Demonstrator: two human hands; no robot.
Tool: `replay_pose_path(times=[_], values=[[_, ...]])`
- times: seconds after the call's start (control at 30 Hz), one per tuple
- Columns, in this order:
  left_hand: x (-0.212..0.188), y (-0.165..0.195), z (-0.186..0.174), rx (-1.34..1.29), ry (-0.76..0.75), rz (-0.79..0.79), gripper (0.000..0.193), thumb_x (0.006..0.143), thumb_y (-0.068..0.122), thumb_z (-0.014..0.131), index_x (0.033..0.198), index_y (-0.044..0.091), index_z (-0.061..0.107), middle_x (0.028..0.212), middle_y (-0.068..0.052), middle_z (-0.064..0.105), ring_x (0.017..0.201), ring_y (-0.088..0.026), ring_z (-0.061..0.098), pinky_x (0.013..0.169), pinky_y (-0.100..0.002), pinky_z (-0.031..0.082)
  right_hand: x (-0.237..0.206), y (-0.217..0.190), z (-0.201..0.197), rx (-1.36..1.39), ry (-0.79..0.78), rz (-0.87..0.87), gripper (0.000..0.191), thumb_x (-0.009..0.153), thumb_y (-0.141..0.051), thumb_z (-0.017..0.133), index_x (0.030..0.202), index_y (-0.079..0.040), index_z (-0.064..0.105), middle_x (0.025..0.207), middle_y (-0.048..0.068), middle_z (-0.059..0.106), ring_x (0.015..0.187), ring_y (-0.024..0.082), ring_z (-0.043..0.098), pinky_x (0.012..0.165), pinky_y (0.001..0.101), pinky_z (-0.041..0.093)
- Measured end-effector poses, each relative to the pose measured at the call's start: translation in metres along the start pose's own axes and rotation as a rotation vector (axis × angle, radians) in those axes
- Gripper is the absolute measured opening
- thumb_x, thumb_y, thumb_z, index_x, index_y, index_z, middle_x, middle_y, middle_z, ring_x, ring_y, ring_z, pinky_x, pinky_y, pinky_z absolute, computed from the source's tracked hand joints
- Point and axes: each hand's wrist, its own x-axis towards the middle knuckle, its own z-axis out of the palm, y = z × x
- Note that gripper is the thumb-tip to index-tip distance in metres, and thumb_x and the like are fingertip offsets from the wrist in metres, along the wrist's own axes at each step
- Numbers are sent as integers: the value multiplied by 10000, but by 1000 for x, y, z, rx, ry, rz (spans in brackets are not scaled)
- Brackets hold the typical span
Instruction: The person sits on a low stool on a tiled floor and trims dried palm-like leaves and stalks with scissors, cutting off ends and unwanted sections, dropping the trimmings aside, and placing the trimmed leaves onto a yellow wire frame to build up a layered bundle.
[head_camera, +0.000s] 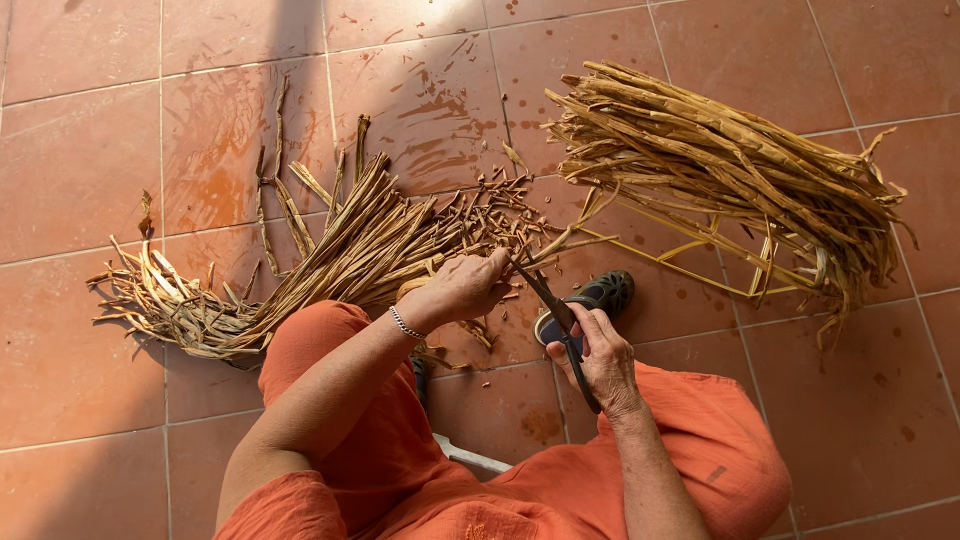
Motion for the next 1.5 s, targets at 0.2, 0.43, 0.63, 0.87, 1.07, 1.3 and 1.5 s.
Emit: replay_pose_path(times=[0.2,0.43,0.63,0.87,1.07,1.3,1.5], values=[[1,3,4,100,-59,-41,330,946,364,692,990,55,589,767,-186,670,764,-405,668,659,-505,512,-7,-2,2,88,-26,-83,665,934,-589,645,1301,-36,608,909,87,703,702,182,690,640,330,576],[3,-2,0,49,-88,-42,343,916,367,707,967,40,616,789,-179,677,790,-391,673,699,-490,523,-10,-1,8,77,-100,-113,494,1010,-473,570,1169,-8,621,698,115,698,631,257,723,574,359,564],[3,-2,3,63,-98,-104,319,965,393,645,960,75,644,783,-174,691,777,-375,688,705,-485,527,-11,1,13,19,-33,-182,373,974,-418,663,1065,-56,670,613,98,663,528,250,675,511,353,518],[5,-9,6,98,-54,-75,329,964,383,655,950,55,636,768,-189,672,763,-393,672,678,-498,514,-12,-4,16,45,10,-156,367,946,-429,707,1088,-91,701,643,80,686,525,228,679,499,340,517],[5,-12,6,69,-40,-36,281,937,323,677,947,47,625,741,-173,660,729,-382,665,651,-497,508,-12,-6,10,173,-148,-22,637,929,-549,623,1322,-50,571,914,132,715,754,246,725,654,363,584],[-1,-1,13,101,-102,-87,234,928,314,691,967,83,682,785,-160,692,772,-356,699,667,-469,544,-13,-8,18,145,-98,-86,685,969,-609,556,1307,-14,546,980,161,705,826,308,720,692,419,582],[-4,3,16,119,-105,-101,236,940,312,673,966,78,668,776,-162,691,767,-363,695,676,-478,538,-19,-3,29,82,-179,-14,556,999,-549,514,1229,-46,571,707,113,695,694,328,729,602,449,551]])
